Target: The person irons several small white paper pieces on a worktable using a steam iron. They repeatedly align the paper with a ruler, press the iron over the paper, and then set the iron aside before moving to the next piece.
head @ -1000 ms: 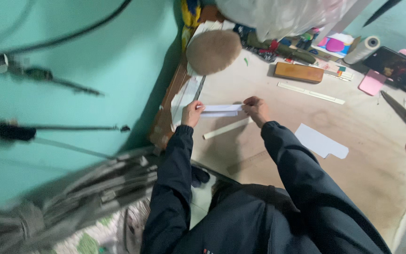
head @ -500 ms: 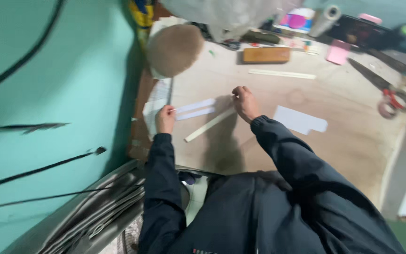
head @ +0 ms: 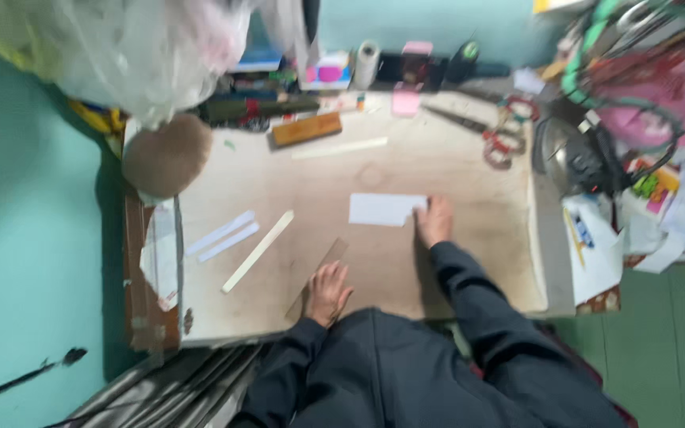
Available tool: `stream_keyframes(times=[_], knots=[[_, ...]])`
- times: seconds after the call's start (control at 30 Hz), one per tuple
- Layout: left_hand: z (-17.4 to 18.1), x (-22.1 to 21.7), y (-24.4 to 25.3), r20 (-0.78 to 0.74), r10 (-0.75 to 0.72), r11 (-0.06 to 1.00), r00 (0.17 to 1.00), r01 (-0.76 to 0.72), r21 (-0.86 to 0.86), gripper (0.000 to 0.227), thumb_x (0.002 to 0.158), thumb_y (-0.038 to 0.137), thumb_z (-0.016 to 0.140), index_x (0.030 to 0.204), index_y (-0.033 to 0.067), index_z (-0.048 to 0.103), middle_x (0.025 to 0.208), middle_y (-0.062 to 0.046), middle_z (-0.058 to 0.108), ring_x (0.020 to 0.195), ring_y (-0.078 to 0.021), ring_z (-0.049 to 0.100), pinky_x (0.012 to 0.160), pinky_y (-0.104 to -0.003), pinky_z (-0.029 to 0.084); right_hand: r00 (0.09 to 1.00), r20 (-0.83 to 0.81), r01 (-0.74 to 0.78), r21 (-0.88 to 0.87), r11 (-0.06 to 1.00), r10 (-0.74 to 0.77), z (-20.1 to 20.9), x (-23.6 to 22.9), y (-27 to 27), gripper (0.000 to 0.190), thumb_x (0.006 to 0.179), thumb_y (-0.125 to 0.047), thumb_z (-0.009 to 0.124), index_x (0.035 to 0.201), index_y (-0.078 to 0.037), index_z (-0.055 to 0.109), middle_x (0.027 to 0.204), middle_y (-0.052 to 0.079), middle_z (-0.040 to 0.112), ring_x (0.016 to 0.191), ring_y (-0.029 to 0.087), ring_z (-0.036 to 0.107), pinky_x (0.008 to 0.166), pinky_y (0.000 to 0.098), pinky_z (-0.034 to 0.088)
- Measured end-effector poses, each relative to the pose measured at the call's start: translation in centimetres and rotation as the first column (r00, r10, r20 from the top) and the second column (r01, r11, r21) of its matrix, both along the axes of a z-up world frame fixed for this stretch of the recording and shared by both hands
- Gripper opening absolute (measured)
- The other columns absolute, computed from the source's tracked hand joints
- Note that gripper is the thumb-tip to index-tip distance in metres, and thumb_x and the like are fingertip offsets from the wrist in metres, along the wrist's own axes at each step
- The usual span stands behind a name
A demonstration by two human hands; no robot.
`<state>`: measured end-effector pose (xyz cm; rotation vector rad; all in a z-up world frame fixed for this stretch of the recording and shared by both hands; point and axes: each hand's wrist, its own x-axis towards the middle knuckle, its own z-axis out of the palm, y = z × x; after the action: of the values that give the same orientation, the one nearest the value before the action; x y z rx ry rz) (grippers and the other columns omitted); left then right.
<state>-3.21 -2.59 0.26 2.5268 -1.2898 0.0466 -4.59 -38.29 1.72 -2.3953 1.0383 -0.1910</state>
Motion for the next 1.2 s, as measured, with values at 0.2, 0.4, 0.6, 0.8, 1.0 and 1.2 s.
stream_keyframes(times=[0.2,0.4,0.6,0.8,1.0,1.2], knots=[[1.8,1.8,-1.4,0.108,0.307,0.949,0.946,-0.295,-0.112,0.041,0.098,0.015,0.052,0.138,0.0245,0.056,0.144,-0.006,0.049,0.137,-0.0274,0.041,0.104,-0.043,0.038,0.992,-0.018,-0.126,0.069,0.99,0.127,0.5,-0.1,-0.5,0.021,0.092,-0.03,0.066,0.096,-0.01,0.065,0.095,0.012,0.062,0.102,0.036,0.064,0.086,0.0459,0.052],[5.9,3.8,-11.9,0.019,0.158,0.944,0.987,-0.145,-0.295,0.052,0.099,0.022,0.035,0.149,0.0206,0.048,0.15,-0.01,0.045,0.142,-0.0329,0.04,0.107,-0.042,0.035,0.866,0.125,-0.501,0.182,0.846,0.485,-1.2,-1.8,-0.4,0.016,0.091,-0.026,0.061,0.102,-0.015,0.058,0.09,0.01,0.066,0.095,0.036,0.067,0.079,0.0469,0.054],[-0.3,5.4,-19.5,-0.247,-0.302,0.946,0.921,0.322,0.043,0.022,0.08,0.042,0.07,0.099,0.0338,0.066,0.115,0.012,0.067,0.141,-0.0329,0.042,0.103,-0.06,0.036,0.774,0.395,-0.629,0.397,0.668,0.494,5.7,-7.2,-1.3,0.029,0.085,-0.014,0.069,0.113,-0.01,0.064,0.09,0.016,0.067,0.084,0.037,0.069,0.067,0.0418,0.055],[3.0,5.6,-15.4,-0.892,-0.033,0.972,0.45,0.224,0.077,0.022,0.077,0.038,0.082,0.099,0.0339,0.077,0.095,0.006,0.077,0.105,-0.0216,0.07,0.089,-0.037,0.051,0.974,0.22,-0.167,0.859,0.485,-0.055,10.1,-12.3,-3.7,0.032,0.073,0.002,0.073,0.105,0.004,0.069,0.077,0.012,0.065,0.056,0.016,0.063,0.041,0.0234,0.051],[-0.7,5.7,-14.6,-0.868,0.017,0.995,0.496,0.079,0.064,0.024,0.094,0.029,0.067,0.105,0.0094,0.074,0.102,-0.014,0.075,0.108,-0.0357,0.068,0.086,-0.048,0.053,1.0,-0.012,0.008,0.617,0.787,-0.001,-1.0,-13.4,-3.8,0.033,0.072,-0.018,0.081,0.103,-0.012,0.077,0.087,0.006,0.076,0.083,0.017,0.071,0.071,0.0303,0.055],[-1.4,5.2,-14.2,-0.785,0.134,0.99,0.605,-0.039,0.139,0.033,0.093,0.042,0.067,0.114,0.0169,0.072,0.106,-0.006,0.076,0.109,-0.0271,0.069,0.088,-0.04,0.057,0.997,-0.074,0.06,0.475,0.878,-0.028,-0.7,-11.8,-2.4,0.031,0.074,-0.028,0.073,0.103,-0.018,0.076,0.088,0.005,0.076,0.088,0.023,0.073,0.075,0.0368,0.056]])
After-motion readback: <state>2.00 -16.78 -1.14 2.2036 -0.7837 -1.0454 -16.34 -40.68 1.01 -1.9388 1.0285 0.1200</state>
